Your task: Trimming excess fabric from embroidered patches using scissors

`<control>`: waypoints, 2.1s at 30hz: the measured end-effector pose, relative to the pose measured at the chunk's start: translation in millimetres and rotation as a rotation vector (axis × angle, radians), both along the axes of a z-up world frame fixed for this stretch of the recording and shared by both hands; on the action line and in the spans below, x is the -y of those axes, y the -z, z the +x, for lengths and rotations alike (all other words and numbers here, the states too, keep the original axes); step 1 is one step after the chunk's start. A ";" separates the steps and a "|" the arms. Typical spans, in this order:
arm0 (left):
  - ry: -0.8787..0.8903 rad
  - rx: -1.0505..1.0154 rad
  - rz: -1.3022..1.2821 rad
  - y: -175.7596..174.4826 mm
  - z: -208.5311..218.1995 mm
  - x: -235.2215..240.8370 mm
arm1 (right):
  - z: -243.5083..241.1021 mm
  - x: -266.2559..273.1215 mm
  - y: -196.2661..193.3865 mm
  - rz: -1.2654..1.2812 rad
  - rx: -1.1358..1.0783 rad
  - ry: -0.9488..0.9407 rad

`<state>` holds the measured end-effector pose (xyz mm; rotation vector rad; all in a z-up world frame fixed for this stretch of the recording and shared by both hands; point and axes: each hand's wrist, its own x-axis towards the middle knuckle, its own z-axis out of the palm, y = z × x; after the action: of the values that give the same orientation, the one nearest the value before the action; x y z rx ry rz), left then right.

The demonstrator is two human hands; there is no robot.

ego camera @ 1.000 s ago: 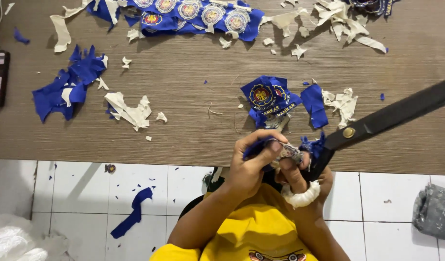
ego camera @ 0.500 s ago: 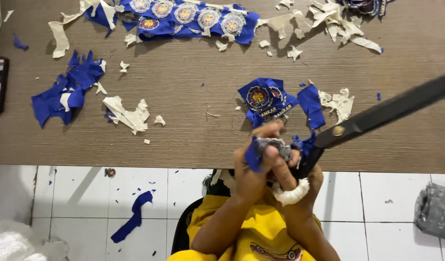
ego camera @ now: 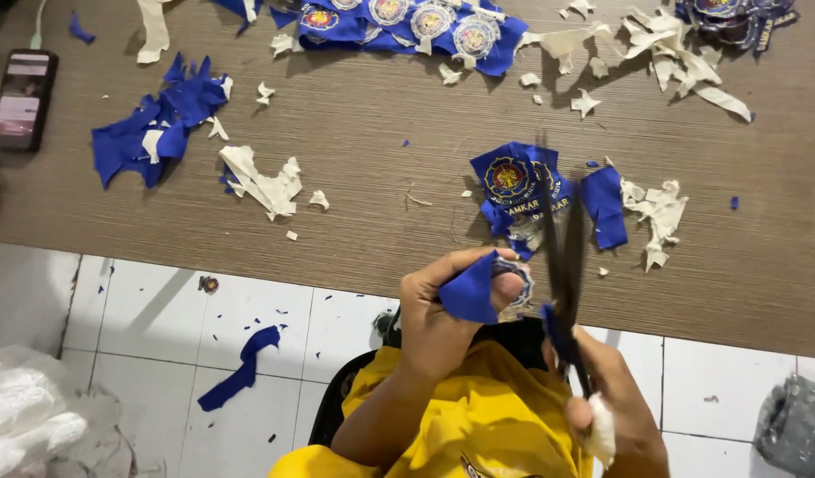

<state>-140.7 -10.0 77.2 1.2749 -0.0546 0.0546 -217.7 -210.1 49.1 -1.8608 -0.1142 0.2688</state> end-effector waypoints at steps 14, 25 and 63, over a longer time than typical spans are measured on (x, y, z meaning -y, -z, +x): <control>0.043 -0.136 -0.325 2.0 2.5 -14.4 | -25.4 23.9 1.1 -0.654 0.309 0.074; 0.029 -0.098 -0.383 20.9 4.5 -20.3 | -24.7 27.0 -11.3 -0.865 0.346 0.090; -0.065 -0.152 -0.254 21.0 14.7 -7.6 | -20.8 19.0 -11.0 -0.420 -0.046 0.090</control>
<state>-126.0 -2.5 56.2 1.0238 0.1213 0.0192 -238.5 -229.1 60.1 -2.2672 0.0639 0.2888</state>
